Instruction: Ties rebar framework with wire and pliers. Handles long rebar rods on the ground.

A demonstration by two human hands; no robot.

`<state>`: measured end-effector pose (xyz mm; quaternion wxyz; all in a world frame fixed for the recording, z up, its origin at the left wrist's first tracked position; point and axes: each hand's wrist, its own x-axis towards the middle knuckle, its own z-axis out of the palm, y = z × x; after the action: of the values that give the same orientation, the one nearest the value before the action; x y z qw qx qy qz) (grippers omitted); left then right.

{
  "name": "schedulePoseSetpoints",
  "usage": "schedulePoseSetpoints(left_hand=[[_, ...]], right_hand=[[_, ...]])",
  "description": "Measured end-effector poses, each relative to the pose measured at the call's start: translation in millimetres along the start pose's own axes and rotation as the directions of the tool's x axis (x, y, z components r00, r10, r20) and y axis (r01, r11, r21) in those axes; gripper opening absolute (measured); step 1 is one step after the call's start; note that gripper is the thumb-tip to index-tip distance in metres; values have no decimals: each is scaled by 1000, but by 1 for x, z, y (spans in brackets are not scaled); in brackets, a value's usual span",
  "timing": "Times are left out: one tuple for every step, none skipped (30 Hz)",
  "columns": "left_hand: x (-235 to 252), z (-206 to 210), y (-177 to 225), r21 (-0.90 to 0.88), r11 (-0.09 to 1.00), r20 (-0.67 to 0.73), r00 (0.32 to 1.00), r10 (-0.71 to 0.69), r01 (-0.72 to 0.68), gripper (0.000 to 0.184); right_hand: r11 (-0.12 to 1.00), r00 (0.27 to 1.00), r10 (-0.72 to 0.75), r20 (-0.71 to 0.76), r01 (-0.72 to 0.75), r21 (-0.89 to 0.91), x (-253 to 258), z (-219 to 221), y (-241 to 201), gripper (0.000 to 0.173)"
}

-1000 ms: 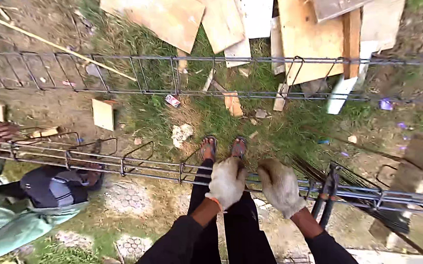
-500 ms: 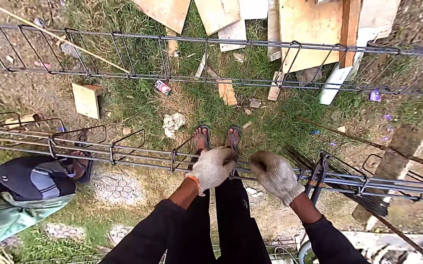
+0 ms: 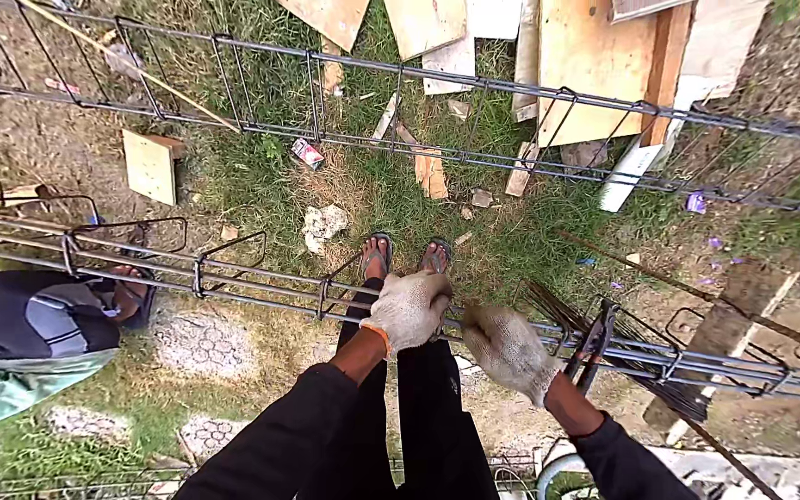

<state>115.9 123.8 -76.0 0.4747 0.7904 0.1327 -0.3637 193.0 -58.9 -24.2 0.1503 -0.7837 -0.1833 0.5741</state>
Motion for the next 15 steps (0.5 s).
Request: schedulePoseSetpoints(left_hand=[[0,-2,2,6,1000,9,1000,-6,6,17],[1,-3,3,9,1000,30,999,-11,11,16],[4,-4,3,10,1000,54,999,-8,7,16],[7,-5,1,12,1000,75,997,14,-15,16],[12,-5,-2,20,999,107,993,46,-49,16],[15,-6,-5,22,997,143,987,67,-71,16],[17,-10,-7,19,997,165,984,72,-77,17],[16,-12,-8,14,998,160,985,65,-68,17],[13,-12,-9,12,999,119,992,49,-50,17],[6,-10,-8,14,999,48,998,40,-40,18],[-1,-7,-8,26,999,-20,999,35,-35,20],[-7,-3,-7,51,998,-69,997,40,-36,21],[-13,1,-8,73,996,-97,994,54,-47,22],[-17,5,-8,85,994,-122,990,78,-68,22],[-21,10,-7,93,992,-142,985,100,-88,24]], right_hand=[[993,999,35,-15,-33,111,-2,6,-3,23],[976,997,73,-24,-66,209,-3,12,-9,23],[951,994,100,-48,-81,298,-3,18,-14,23],[924,990,119,-76,-82,373,-2,23,-18,23],[899,986,134,-103,-77,432,-2,28,-22,23],[875,982,140,-125,-64,481,-3,32,-24,23],[854,980,139,-142,-46,519,-3,34,-25,24],[840,979,142,-144,-42,541,-4,34,-25,24],[839,979,144,-144,-44,542,-6,33,-25,23],[848,979,142,-149,-43,528,-8,32,-25,22],[860,979,138,-149,-44,508,-9,31,-25,21],[878,980,132,-150,-46,477,-9,30,-26,22],[898,980,124,-158,-43,439,-10,29,-26,22],[919,980,111,-167,-38,392,-9,28,-27,23],[939,979,97,-181,-30,343,-10,28,-27,24]])
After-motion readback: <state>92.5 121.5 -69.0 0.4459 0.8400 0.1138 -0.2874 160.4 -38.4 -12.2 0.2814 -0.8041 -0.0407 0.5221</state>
